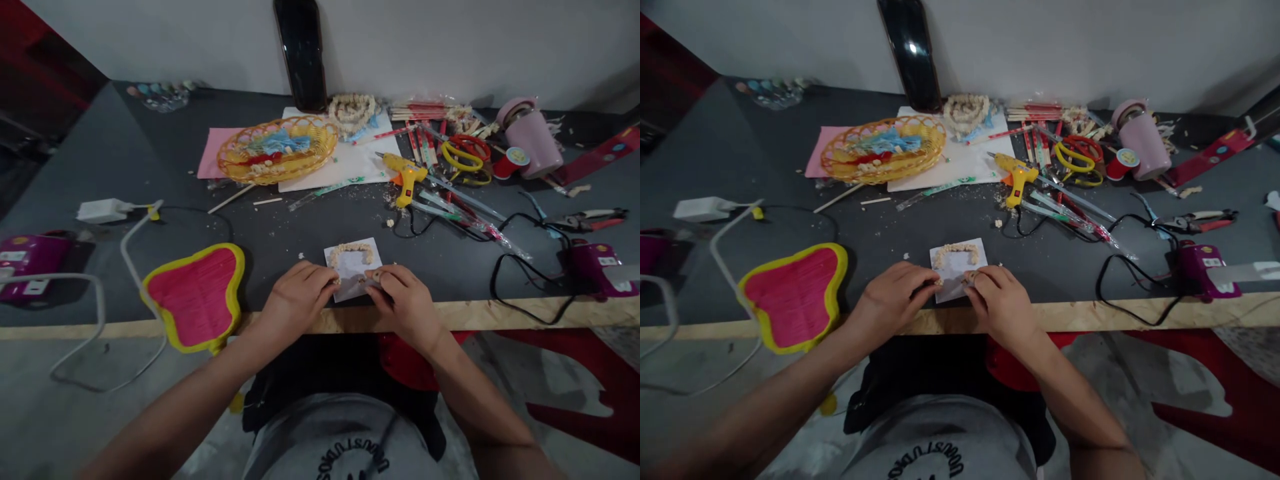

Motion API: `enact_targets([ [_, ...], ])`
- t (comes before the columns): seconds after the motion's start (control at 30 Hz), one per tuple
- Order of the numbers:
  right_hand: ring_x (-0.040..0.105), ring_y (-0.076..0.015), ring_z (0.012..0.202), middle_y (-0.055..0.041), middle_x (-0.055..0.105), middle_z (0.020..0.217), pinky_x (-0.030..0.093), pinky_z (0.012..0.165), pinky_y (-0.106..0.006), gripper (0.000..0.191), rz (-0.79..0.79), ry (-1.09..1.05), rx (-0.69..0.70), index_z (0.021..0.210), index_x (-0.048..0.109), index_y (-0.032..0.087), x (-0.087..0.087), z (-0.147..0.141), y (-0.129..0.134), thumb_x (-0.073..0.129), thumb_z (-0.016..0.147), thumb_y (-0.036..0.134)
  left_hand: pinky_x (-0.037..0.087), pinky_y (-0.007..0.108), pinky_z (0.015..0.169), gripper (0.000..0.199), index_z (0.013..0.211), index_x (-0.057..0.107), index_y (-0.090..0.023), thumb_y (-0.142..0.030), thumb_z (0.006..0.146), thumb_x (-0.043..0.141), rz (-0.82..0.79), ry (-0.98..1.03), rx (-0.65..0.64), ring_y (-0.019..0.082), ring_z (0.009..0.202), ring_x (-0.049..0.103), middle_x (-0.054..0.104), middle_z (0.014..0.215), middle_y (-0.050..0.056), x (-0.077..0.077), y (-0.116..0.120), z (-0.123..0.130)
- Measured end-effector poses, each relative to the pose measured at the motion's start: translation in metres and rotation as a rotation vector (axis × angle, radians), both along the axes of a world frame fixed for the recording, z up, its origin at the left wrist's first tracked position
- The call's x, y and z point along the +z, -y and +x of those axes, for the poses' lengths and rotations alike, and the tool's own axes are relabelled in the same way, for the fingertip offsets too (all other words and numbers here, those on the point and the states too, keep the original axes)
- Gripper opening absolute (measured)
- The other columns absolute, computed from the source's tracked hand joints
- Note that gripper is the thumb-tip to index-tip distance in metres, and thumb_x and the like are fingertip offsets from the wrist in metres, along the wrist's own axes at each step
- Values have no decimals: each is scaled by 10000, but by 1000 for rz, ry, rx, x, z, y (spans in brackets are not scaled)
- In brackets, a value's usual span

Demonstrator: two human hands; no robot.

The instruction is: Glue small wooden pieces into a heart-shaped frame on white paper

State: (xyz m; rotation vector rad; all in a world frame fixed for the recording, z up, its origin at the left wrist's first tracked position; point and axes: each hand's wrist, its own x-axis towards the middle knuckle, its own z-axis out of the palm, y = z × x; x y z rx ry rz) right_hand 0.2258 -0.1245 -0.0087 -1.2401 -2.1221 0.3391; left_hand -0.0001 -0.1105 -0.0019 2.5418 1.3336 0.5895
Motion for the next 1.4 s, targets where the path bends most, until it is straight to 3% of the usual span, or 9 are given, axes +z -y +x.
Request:
enact_targets([
  [0.17, 657, -198, 891, -78, 716, 934, 570, 810, -359, 151, 40, 43, 10, 973, 685, 204, 4, -3, -4, 535, 975, 215, 513, 352, 824, 118, 950, 629, -184, -279, 967, 561, 28, -29, -28, 212, 843, 625, 714, 882, 50, 2, -4, -3],
  [0.3, 598, -216, 919, -67, 725, 973, 513, 817, -397, 113, 49, 112, -15, 935, 682, 209, 7, -7, -2, 574, 961, 229, 517, 394, 855, 169, 958, 668, -184, -262, 978, 520, 32, -55, -66, 227, 869, 622, 716, 924, 66, 9, -3, -14],
  [0.43, 536, -258, 1000, -53, 721, 1064, 423, 808, -437, 109, 44, 220, -62, 950, 680, 238, 10, -18, 1, 603, 951, 315, 514, 439, 885, 237, 1101, 689, -190, -205, 963, 498, 22, -84, -148, 276, 1057, 617, 711, 1126, 102, 6, 5, -29],
  [0.63, 519, -261, 1044, -41, 716, 1098, 331, 872, -467, 179, 38, 306, -66, 888, 674, 230, 12, -36, -2, 604, 951, 383, 412, 488, 1082, 345, 1282, 631, -210, -206, 959, 513, 17, -167, -246, 289, 1299, 512, 635, 1360, 77, -5, 12, -40],
  [0.97, 561, -227, 984, 19, 747, 995, 290, 911, -454, 121, 104, 341, -163, 821, 680, 238, 9, -47, -13, 687, 901, 329, 370, 482, 1117, 333, 1278, 644, -223, -324, 973, 559, 34, -184, -260, 279, 1309, 511, 653, 1347, 27, -12, 10, -42],
  [1.17, 568, -224, 976, 9, 750, 1006, 288, 915, -458, 137, 84, 355, -152, 819, 682, 241, 9, -48, -18, 675, 914, 339, 371, 472, 1104, 341, 1295, 622, -199, -330, 1018, 472, 44, -137, -243, 272, 1294, 522, 655, 1345, 5, -12, 10, -41],
  [1.4, 568, -224, 981, 4, 748, 1016, 287, 921, -463, 124, 56, 347, -138, 857, 687, 250, 7, -48, -19, 657, 931, 345, 372, 476, 1105, 308, 1258, 646, -208, -311, 994, 526, 53, -136, -248, 272, 1296, 521, 670, 1320, 10, -12, 10, -41],
])
